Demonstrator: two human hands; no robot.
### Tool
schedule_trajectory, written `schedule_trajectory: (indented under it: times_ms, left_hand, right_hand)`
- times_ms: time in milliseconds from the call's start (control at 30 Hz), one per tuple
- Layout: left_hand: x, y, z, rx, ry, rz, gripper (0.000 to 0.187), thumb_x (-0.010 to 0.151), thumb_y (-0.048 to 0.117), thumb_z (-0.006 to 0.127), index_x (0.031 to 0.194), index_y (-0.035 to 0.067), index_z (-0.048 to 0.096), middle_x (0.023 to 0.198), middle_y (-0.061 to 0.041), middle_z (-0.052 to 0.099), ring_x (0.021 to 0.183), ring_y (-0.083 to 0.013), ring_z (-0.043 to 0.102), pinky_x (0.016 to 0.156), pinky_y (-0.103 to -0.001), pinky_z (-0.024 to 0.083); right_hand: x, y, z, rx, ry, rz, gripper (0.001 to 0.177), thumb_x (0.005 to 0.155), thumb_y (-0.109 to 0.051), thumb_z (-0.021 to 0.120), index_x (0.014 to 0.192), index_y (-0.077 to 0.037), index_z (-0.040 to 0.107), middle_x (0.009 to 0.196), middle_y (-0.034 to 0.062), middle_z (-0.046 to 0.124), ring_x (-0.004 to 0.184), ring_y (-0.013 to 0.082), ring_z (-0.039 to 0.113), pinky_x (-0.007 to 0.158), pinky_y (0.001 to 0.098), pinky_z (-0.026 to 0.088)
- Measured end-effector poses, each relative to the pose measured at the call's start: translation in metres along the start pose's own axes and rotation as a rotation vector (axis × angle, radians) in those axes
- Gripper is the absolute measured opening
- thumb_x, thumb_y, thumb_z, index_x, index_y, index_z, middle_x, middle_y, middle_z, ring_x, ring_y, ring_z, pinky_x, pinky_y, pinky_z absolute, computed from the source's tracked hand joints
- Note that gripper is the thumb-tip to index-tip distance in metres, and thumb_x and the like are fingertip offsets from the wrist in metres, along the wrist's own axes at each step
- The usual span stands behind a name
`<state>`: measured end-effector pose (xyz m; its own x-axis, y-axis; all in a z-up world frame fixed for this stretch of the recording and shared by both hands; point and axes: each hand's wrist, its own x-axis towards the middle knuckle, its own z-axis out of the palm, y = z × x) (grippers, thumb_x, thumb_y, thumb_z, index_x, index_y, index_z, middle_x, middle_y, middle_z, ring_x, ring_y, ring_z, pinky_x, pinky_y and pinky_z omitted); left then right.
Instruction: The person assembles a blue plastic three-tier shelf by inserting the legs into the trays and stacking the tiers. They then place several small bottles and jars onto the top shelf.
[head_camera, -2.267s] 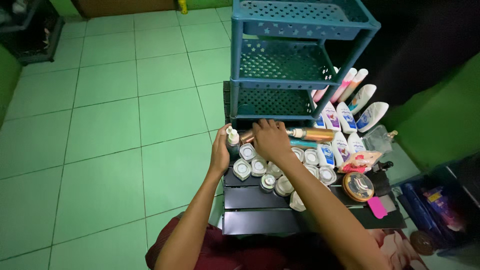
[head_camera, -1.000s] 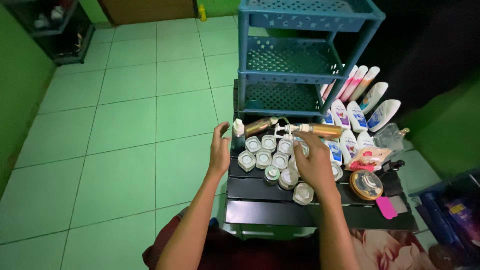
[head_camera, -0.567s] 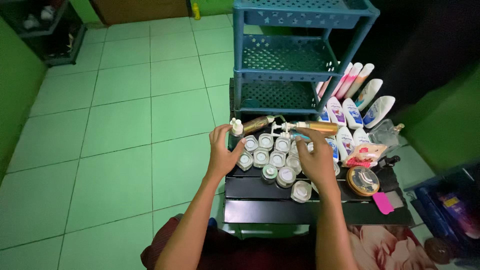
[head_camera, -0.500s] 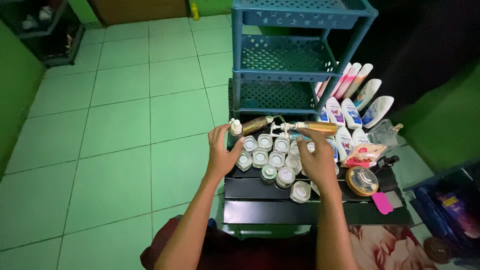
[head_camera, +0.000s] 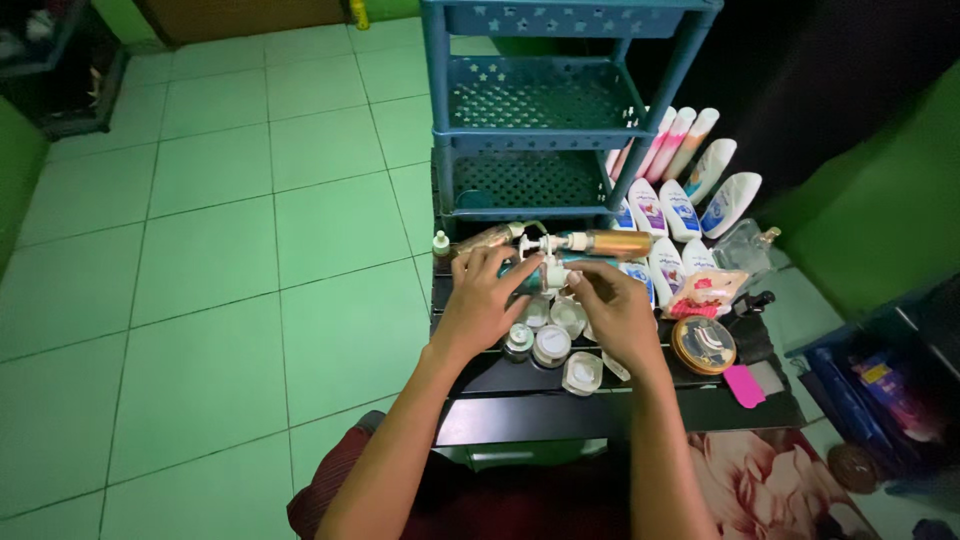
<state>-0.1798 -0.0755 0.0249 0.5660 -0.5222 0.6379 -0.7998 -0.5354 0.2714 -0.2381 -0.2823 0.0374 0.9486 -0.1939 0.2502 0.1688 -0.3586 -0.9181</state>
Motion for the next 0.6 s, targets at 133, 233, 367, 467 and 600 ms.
schedule_trajectory:
  times_ms: [133, 233, 367, 467, 600]
  left_hand:
    - [0.003, -0.005, 0.005, -0.130, 0.206, -0.037, 0.063, 0.081, 0.020, 0.080, 0.141, 0.013, 0.059, 0.127, -0.012, 0.055, 0.125, -0.0332, 0.050, 0.107, -0.054, 0.033]
    - [-0.004, -0.027, 0.007, -0.151, 0.379, -0.211, 0.051, 0.088, 0.011, 0.072, 0.137, 0.011, 0.060, 0.126, -0.009, 0.058, 0.125, -0.0298, 0.053, 0.112, -0.049, 0.037]
    - [-0.014, -0.067, 0.015, -0.220, 0.517, -0.506, 0.044, 0.094, 0.012, 0.070, 0.134, 0.004, 0.054, 0.123, -0.015, 0.057, 0.119, -0.0326, 0.054, 0.109, -0.045, 0.041]
    - [-0.021, -0.091, 0.025, -0.369, 0.444, -0.623, 0.050, 0.094, 0.017, 0.071, 0.137, 0.002, 0.052, 0.133, -0.019, 0.055, 0.122, -0.0335, 0.053, 0.106, -0.044, 0.043]
    - [-0.025, -0.100, 0.034, -0.604, 0.249, -0.811, 0.058, 0.087, 0.018, 0.070, 0.141, 0.005, 0.053, 0.141, -0.016, 0.057, 0.131, -0.0309, 0.054, 0.107, -0.042, 0.043]
  right_hand:
    - [0.006, 0.029, -0.017, 0.046, 0.115, 0.067, 0.028, 0.100, -0.019, 0.066, 0.119, 0.000, 0.072, 0.093, 0.0062, 0.075, 0.081, 0.0106, 0.068, 0.073, 0.0264, 0.054]
    - [0.008, 0.046, -0.033, 0.011, 0.149, 0.129, 0.027, 0.100, -0.019, 0.066, 0.118, 0.000, 0.072, 0.092, 0.0061, 0.074, 0.078, 0.0112, 0.067, 0.068, 0.0262, 0.052]
    - [0.008, 0.063, -0.040, -0.001, 0.161, 0.182, 0.027, 0.100, -0.018, 0.066, 0.118, 0.001, 0.073, 0.088, 0.0074, 0.073, 0.073, 0.0125, 0.063, 0.063, 0.0268, 0.049]
    - [0.009, 0.070, -0.039, -0.028, 0.216, 0.242, 0.028, 0.099, -0.018, 0.066, 0.119, 0.001, 0.071, 0.085, 0.0086, 0.073, 0.068, 0.0131, 0.063, 0.059, 0.0287, 0.048]
    - [0.010, 0.070, -0.037, -0.110, 0.259, 0.177, 0.033, 0.098, -0.019, 0.068, 0.122, 0.003, 0.068, 0.085, 0.0146, 0.074, 0.068, 0.0145, 0.066, 0.061, 0.0294, 0.052]
